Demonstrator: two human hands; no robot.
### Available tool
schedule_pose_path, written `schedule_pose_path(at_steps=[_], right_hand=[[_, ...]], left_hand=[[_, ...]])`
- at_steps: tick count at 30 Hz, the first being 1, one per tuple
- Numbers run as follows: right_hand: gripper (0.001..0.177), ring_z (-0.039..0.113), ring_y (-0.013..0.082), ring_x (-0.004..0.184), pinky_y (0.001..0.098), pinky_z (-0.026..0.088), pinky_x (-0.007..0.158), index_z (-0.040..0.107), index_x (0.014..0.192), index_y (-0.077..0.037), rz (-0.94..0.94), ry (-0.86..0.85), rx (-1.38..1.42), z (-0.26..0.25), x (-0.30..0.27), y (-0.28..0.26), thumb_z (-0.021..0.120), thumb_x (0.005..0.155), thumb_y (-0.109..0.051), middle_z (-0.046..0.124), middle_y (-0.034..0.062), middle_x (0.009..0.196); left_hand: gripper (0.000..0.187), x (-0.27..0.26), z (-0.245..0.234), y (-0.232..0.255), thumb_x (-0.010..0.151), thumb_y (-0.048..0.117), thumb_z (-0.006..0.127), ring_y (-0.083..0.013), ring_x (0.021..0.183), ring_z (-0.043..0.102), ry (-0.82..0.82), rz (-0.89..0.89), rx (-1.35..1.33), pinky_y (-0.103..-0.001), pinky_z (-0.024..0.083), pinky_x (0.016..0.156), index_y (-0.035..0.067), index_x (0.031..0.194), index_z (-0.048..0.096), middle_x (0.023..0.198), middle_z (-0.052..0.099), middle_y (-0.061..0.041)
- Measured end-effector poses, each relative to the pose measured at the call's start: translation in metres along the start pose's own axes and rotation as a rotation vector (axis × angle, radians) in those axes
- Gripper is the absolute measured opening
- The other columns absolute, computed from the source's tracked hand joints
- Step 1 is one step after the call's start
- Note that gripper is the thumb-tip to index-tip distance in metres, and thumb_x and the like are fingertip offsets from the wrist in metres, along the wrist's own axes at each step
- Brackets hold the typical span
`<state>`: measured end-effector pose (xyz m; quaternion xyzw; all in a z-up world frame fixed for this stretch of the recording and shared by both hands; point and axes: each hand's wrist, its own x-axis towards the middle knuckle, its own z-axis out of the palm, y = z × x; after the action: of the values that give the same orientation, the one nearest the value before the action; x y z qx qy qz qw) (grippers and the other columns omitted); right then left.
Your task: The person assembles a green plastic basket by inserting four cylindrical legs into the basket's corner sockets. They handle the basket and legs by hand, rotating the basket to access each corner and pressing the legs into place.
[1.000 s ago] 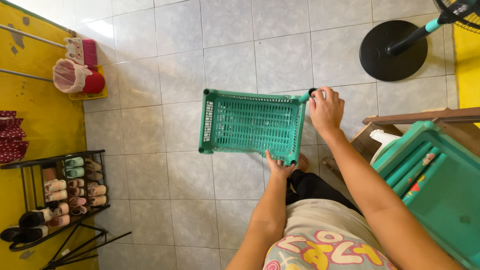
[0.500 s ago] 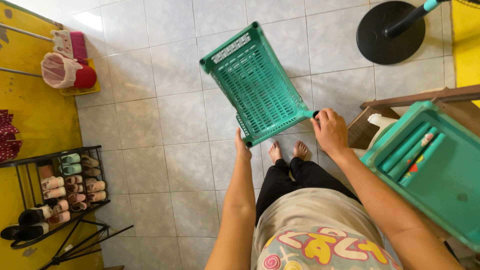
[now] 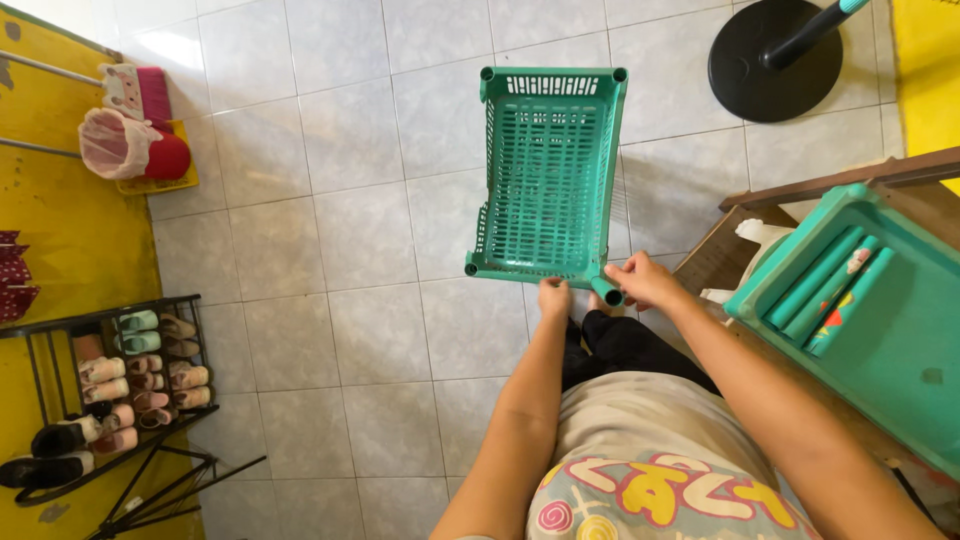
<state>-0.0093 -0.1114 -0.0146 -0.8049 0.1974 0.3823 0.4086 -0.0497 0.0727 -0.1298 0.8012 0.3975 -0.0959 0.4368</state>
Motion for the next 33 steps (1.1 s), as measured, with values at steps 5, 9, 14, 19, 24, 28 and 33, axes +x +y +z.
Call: schedule_pose_path(at_steps=[5,9,14,19,24,28,33], right_hand=[[0.037,0.074,0.0222,0.073,0.034,0.06,0.055,0.067,0.095,-0.004,0.527,-0.512,0.362,0.039,0.075,0.019,0.06,0.094,-0.04,0.075,0.0142,0.082],[0.014,0.067,0.0198,0.064,0.0328,0.056,0.05,0.064,0.088,-0.003,0.554,-0.598,0.32,0.065,0.097,0.023,0.065,0.09,-0.016,0.068,0.0122,0.078],[0.009,0.064,0.0189,0.061,0.0334,0.054,0.049,0.065,0.086,-0.004,0.48,-0.577,0.015,0.074,0.109,0.011,0.064,0.088,-0.013,0.066,0.0098,0.076],[0.009,0.061,0.0168,0.057,0.032,0.052,0.048,0.065,0.082,-0.006,0.455,-0.582,-0.096,0.082,0.106,0.005,0.064,0.088,-0.012,0.063,0.0067,0.073],[0.011,0.058,0.0147,0.054,0.0305,0.05,0.047,0.065,0.078,-0.008,0.485,-0.62,-0.071,0.071,0.105,0.011,0.063,0.089,-0.012,0.061,0.0037,0.069],[0.017,0.057,0.0129,0.052,0.0288,0.049,0.048,0.063,0.078,-0.009,0.521,-0.6,0.018,0.055,0.106,0.009,0.061,0.093,-0.016,0.059,0.0016,0.068],[0.014,0.062,0.0195,0.056,0.0347,0.051,0.05,0.063,0.084,-0.007,0.516,-0.597,0.055,0.05,0.103,0.012,0.067,0.091,-0.018,0.061,0.0062,0.072]], left_hand=[[0.027,-0.016,0.013,0.007,0.088,0.018,0.068,-0.04,0.097,0.07,-0.047,0.299,0.155,-0.048,0.055,0.087,0.01,0.113,0.072,0.1,0.073,-0.021],[0.012,-0.02,0.012,0.014,0.086,0.017,0.07,-0.0381,0.092,0.072,-0.264,0.521,0.479,-0.048,0.057,0.077,0.008,0.092,0.077,0.095,0.074,-0.018],[0.022,-0.025,0.013,0.016,0.103,0.021,0.063,-0.0394,0.089,0.071,-0.234,0.462,0.535,-0.049,0.057,0.075,0.006,0.093,0.075,0.094,0.073,-0.02],[0.014,-0.023,0.004,0.009,0.085,0.005,0.064,-0.0396,0.086,0.072,-0.151,0.695,0.498,-0.049,0.057,0.074,0.007,0.092,0.076,0.09,0.073,-0.021],[0.011,-0.012,0.004,0.013,0.088,0.009,0.065,-0.0391,0.086,0.073,-0.283,0.605,0.717,-0.049,0.057,0.073,0.005,0.084,0.075,0.09,0.073,-0.023],[0.013,-0.009,0.005,0.018,0.088,0.01,0.065,-0.0386,0.085,0.073,-0.3,0.543,0.685,-0.048,0.057,0.074,0.007,0.085,0.078,0.09,0.073,-0.023],[0.013,-0.009,0.011,0.017,0.086,0.011,0.066,-0.0406,0.084,0.072,-0.276,0.512,0.534,-0.048,0.056,0.075,0.008,0.085,0.078,0.088,0.073,-0.023]])
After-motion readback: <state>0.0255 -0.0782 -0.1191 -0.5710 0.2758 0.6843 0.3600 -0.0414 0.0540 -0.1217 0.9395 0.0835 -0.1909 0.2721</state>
